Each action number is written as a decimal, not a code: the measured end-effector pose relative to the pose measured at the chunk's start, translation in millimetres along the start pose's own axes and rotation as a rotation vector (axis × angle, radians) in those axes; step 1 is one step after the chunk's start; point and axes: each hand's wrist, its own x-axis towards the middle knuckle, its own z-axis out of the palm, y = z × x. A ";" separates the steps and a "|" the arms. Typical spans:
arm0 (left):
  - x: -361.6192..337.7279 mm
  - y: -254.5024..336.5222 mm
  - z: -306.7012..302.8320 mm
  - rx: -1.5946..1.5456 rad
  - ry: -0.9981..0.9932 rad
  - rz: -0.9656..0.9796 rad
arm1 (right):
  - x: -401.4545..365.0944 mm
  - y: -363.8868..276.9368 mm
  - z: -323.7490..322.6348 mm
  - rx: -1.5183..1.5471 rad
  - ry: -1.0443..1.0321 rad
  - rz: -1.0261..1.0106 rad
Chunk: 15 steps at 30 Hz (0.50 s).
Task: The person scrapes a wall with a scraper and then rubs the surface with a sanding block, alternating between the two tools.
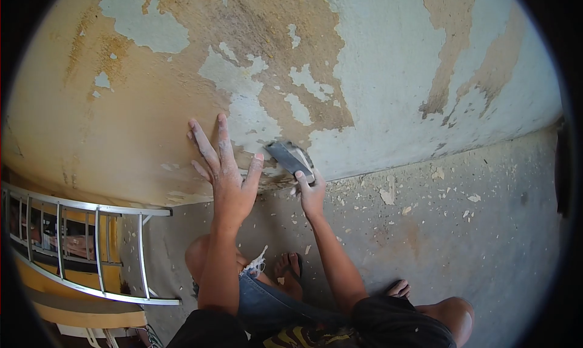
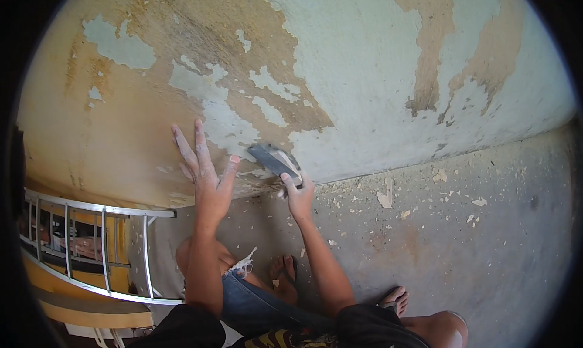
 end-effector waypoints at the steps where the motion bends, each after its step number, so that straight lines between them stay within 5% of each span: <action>1: -1.1 0.0 0.5 -0.001 0.000 0.004 | -3.7 8.8 -11.7 0.001 0.003 -0.003; 9: -0.7 5.2 2.2 -0.007 0.112 0.038 | 4.1 -47.0 39.3 0.000 -0.089 -0.067; 15: -0.7 1.0 0.6 -0.134 0.221 0.073 | -8.2 29.3 -9.9 0.019 -0.016 0.067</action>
